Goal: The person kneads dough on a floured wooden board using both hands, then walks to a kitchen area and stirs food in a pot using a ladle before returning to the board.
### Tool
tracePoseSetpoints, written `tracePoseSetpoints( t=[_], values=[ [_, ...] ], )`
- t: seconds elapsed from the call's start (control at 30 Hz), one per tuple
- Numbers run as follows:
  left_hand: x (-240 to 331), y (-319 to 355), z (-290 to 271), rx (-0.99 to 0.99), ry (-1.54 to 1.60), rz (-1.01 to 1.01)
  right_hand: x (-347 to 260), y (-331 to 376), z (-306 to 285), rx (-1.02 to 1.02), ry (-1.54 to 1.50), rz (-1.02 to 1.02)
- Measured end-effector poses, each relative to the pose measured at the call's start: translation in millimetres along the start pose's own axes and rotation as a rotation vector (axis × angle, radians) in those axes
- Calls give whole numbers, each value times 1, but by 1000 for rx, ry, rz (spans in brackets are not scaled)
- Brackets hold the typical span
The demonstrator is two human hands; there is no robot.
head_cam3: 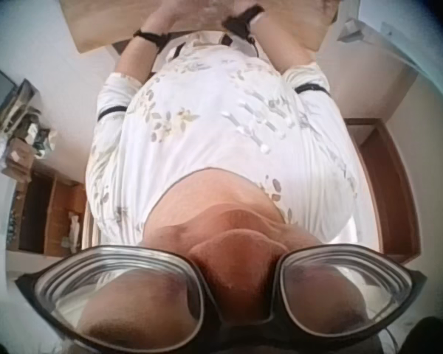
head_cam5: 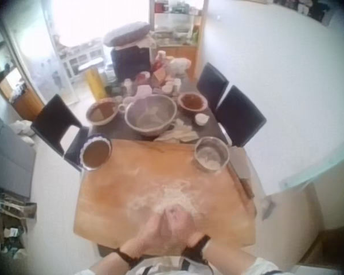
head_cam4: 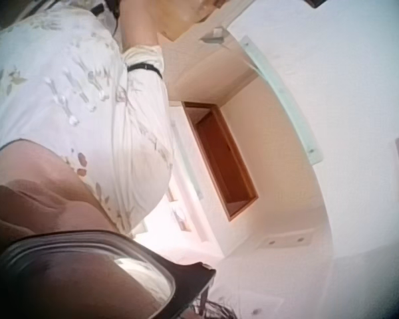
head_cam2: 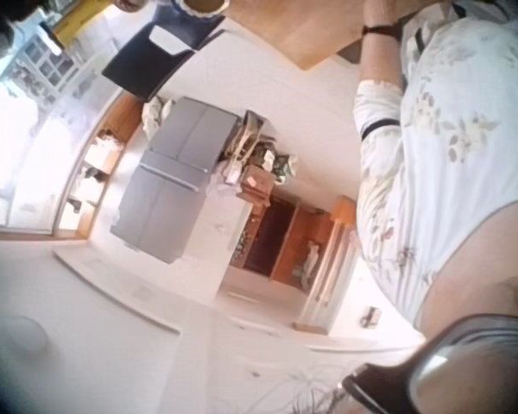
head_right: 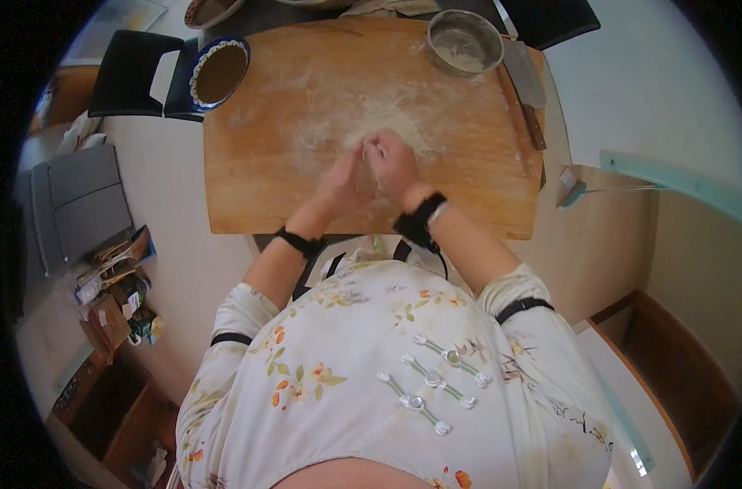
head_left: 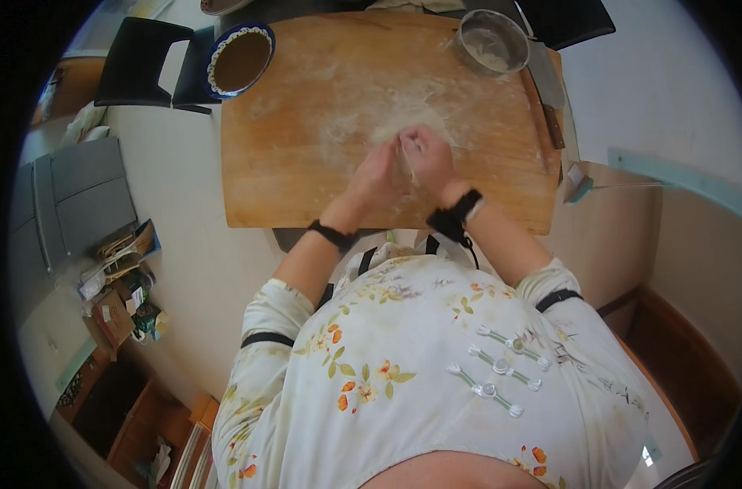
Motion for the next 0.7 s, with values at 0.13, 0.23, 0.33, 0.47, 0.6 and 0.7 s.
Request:
tracePoseSetpoints(
  t=[0.13,0.23,0.33,0.47,0.6,0.7],
  values=[
    [-3,0,26,-18,-584,-89,13,21,8,212,375,-450],
    [-27,-43,33,134,-704,-16,47,-23,2,215,602,-267],
    [-24,-86,32,108,-696,-54,79,-67,-21,105,759,-160],
    [-35,-90,26,133,-589,43,67,-74,-22,38,714,-120],
    [-39,-10,27,252,-477,274,4,13,6,186,370,-296],
    [-44,17,28,376,-614,225,10,38,33,53,471,-450]
  ],
)
Point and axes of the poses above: each hand's wrist, its own y-axis away from the middle knuckle, its own z-axis out of the palm, x = y × z, the point moved 6 cm from there along -y, towards the middle knuckle, and after that the axes turned 12 degrees about -z, right-handed, at the moved point
